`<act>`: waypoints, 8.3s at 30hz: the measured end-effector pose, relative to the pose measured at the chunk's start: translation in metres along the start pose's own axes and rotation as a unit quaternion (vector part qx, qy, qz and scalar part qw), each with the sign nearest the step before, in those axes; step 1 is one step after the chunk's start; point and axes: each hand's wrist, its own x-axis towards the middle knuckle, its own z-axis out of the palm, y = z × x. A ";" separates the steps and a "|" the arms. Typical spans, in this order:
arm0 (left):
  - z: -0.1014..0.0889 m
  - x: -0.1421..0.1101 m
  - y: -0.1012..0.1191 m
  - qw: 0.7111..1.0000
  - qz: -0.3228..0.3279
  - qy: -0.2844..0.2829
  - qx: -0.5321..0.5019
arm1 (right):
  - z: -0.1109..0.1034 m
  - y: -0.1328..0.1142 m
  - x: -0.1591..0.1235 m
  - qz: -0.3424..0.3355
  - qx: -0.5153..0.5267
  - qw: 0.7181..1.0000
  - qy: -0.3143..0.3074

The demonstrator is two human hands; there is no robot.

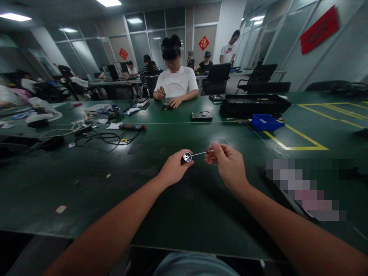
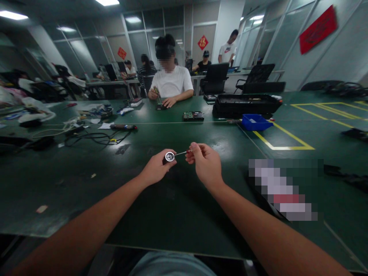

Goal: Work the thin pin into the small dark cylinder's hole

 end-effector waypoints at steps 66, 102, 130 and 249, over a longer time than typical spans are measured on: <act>0.001 0.001 -0.009 0.998 0.022 -0.017 0.060 | -0.002 -0.017 -0.013 -0.232 -0.323 0.908 -0.134; 0.001 0.001 -0.005 0.998 0.012 -0.008 0.068 | -0.006 -0.015 -0.010 -0.182 -0.280 0.937 -0.103; 0.002 0.002 -0.004 0.994 0.011 -0.011 0.108 | -0.001 0.002 -0.001 -0.083 -0.159 0.983 -0.031; 0.007 -0.002 0.005 0.993 0.085 -0.069 0.044 | 0.003 -0.001 0.000 -0.137 -0.386 0.899 -0.157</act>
